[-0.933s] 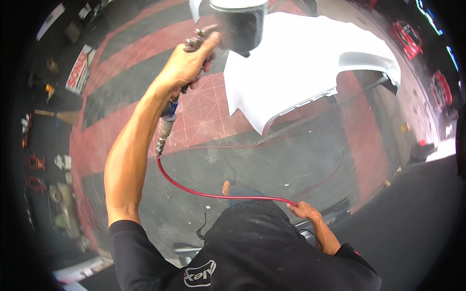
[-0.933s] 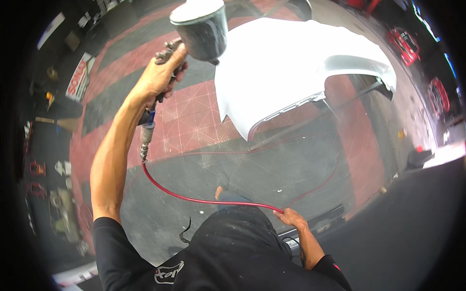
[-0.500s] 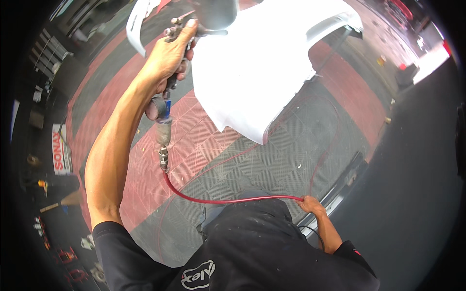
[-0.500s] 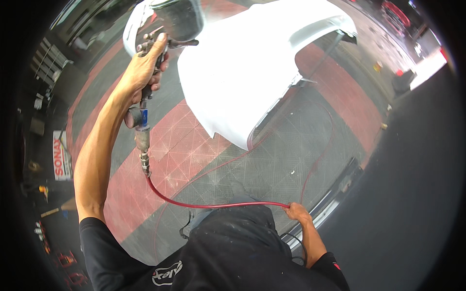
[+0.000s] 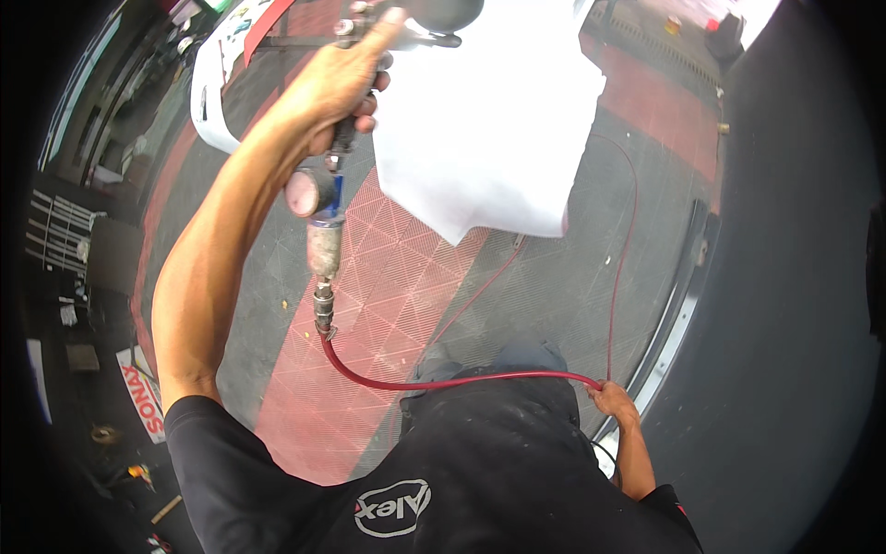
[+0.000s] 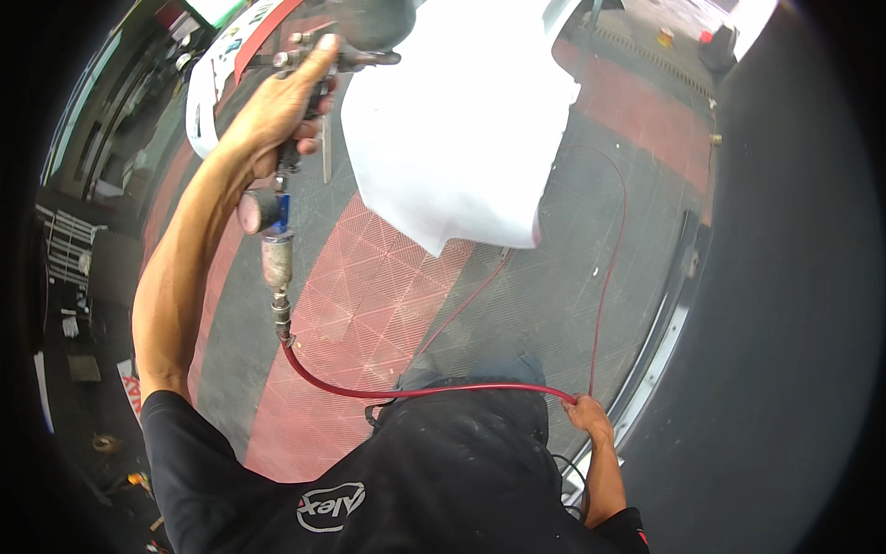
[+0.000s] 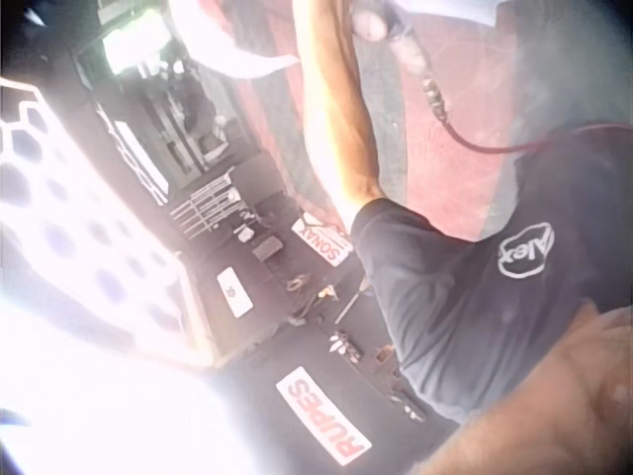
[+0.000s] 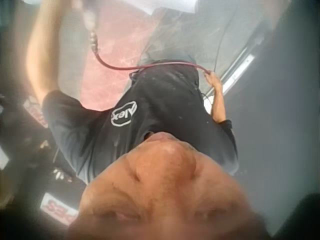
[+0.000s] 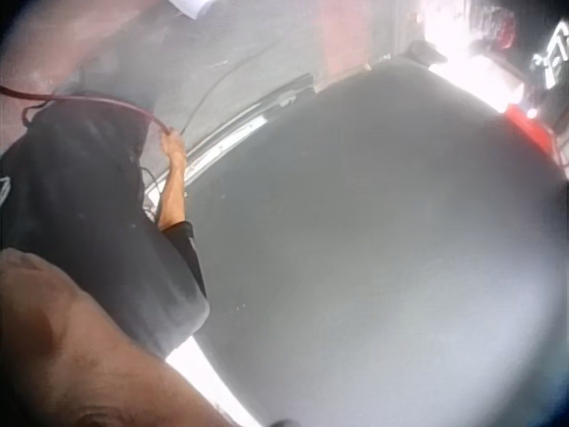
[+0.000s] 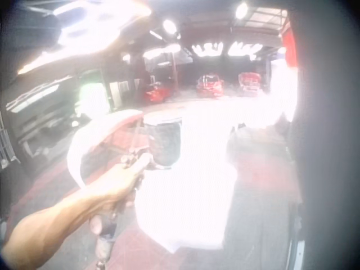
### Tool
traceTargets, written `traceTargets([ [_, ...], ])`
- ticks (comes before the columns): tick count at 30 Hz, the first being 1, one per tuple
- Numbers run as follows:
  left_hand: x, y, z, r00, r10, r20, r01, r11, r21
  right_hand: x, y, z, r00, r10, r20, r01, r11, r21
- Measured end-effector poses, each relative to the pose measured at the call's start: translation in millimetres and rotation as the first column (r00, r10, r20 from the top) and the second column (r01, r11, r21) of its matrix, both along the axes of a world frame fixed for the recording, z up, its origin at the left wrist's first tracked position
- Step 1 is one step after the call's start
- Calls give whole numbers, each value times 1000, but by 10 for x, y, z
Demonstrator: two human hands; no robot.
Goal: The person uses a spray gun to apply white paint to several car body parts, including a front bumper and a hood, which are mounted on stands. The person moves around the parts to ensure even coverage on all surfaces.
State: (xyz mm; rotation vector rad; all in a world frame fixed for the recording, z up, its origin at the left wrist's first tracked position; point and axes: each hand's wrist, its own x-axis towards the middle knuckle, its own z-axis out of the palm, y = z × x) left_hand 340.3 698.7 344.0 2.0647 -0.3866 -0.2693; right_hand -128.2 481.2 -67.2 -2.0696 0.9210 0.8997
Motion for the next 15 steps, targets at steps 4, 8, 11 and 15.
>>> traceTargets([
  [4, 262, 330, -52, 996, 39, 78, -36, 999, -38, -337, 449, -170, 995, -53, -85, 62, 992, 108],
  [8, 314, -73, -185, 990, 54, 128, -52, 998, -17, -804, 271, -409, 986, -125, -108, 138, 982, 131],
  [11, 370, -352, -270, 999, -14, 53, 18, 998, -63, -678, 340, -55, 968, -214, -132, 229, 967, 109],
  [15, 142, -642, -284, 979, -190, -72, 179, 974, -140, -792, 524, 105, 949, -280, -142, 292, 954, 74],
])
